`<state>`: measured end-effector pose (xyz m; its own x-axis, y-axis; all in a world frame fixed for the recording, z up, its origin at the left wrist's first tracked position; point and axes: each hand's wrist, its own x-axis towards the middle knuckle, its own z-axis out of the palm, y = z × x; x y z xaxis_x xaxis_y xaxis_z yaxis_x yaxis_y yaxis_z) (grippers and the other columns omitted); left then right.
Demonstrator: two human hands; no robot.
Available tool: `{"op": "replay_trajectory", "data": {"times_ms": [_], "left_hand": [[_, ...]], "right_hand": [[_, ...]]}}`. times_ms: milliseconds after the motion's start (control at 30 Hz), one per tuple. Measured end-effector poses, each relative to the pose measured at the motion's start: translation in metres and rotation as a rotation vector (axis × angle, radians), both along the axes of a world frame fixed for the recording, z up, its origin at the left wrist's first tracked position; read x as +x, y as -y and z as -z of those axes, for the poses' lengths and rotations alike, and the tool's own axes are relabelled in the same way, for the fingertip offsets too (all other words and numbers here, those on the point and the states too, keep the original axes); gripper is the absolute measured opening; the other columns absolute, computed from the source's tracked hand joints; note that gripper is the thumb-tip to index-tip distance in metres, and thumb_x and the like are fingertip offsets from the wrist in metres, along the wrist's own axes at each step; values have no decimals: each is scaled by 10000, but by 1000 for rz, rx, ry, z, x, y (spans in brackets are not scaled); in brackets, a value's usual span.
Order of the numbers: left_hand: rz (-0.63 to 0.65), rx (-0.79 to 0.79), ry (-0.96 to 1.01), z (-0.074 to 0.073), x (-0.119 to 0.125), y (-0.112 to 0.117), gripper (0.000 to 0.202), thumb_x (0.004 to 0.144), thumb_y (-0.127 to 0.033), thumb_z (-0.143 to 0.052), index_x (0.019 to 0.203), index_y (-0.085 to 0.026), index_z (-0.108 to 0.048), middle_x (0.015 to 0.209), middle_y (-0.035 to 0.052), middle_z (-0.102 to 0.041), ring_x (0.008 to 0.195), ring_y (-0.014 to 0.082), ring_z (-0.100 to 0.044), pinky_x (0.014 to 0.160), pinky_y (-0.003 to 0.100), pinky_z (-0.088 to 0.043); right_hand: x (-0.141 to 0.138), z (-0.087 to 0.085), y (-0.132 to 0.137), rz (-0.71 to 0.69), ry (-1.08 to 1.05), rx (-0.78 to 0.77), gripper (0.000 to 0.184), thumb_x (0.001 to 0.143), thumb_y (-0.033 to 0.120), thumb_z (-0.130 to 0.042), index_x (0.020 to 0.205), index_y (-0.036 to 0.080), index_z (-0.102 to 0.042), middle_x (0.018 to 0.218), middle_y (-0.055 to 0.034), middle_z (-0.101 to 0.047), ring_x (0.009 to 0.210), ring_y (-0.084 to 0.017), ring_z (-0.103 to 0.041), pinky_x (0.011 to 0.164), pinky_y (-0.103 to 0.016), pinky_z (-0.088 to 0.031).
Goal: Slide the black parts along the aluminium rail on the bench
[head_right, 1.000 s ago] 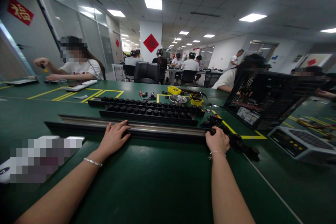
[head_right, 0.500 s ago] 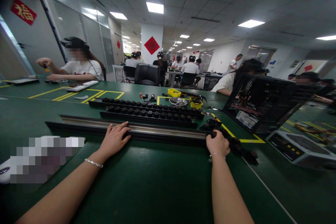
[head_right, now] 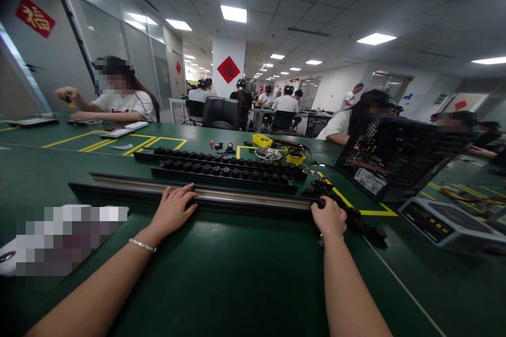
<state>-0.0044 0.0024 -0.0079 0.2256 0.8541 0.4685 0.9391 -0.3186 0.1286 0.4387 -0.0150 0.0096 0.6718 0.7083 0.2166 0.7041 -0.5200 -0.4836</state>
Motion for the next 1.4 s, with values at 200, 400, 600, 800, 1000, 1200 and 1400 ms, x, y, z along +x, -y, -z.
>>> {"op": "replay_trajectory", "data": {"times_ms": [200,400,600,800,1000,1200,1400], "left_hand": [[1,1,2,0,0,0,271,826,-352,-488,1058,-276,-605,1352,48,-509,1199,261,-483,1089,542,-175],[-1,-6,1,1,0,-1,271,827,-352,-486,1060,-280,-604,1361,43,-501,1210,255,-473,1092,538,-170],[0,-4,1,0,0,-1,266,830,-355,-484,1056,-276,-602,1361,41,-501,1208,259,-474,1089,540,-174],[-4,4,-10,1,0,-1,272,832,-357,-482,1062,-274,-601,1363,42,-499,1203,258,-478,1092,536,-171],[-4,-9,-7,1,0,-1,272,833,-361,-484,1063,-276,-601,1363,41,-499,1204,261,-478,1090,538,-174],[-10,2,-20,1,0,-1,279,834,-356,-484,1073,-266,-597,1366,36,-495,1201,260,-479,1089,535,-175],[-10,-6,-14,0,0,0,278,835,-356,-483,1069,-264,-602,1359,36,-501,1200,259,-482,1091,536,-174]], "right_hand": [[5,4,-4,-13,38,1,440,757,446,-450,1140,259,-560,1208,-93,-536,1139,-305,-434,914,-490,-398],[9,7,-6,-26,62,0,438,755,432,-456,1136,247,-566,1202,-94,-546,1122,-291,-456,923,-461,-391],[12,7,-6,-23,66,-5,445,767,412,-448,1157,227,-555,1186,-107,-555,1123,-292,-466,918,-452,-396],[13,6,-7,-22,70,-39,461,781,422,-422,1177,218,-538,1226,-111,-534,1158,-290,-451,926,-435,-393],[19,7,-9,0,50,-34,448,777,400,-432,1171,217,-542,1200,-118,-540,1128,-298,-468,906,-445,-408],[27,12,-11,4,43,-12,434,771,388,-441,1156,217,-547,1165,-122,-550,1090,-301,-498,900,-450,-418],[34,14,-13,-2,26,-5,415,769,373,-457,1143,218,-543,1170,-127,-548,1103,-299,-501,914,-454,-416]]}}
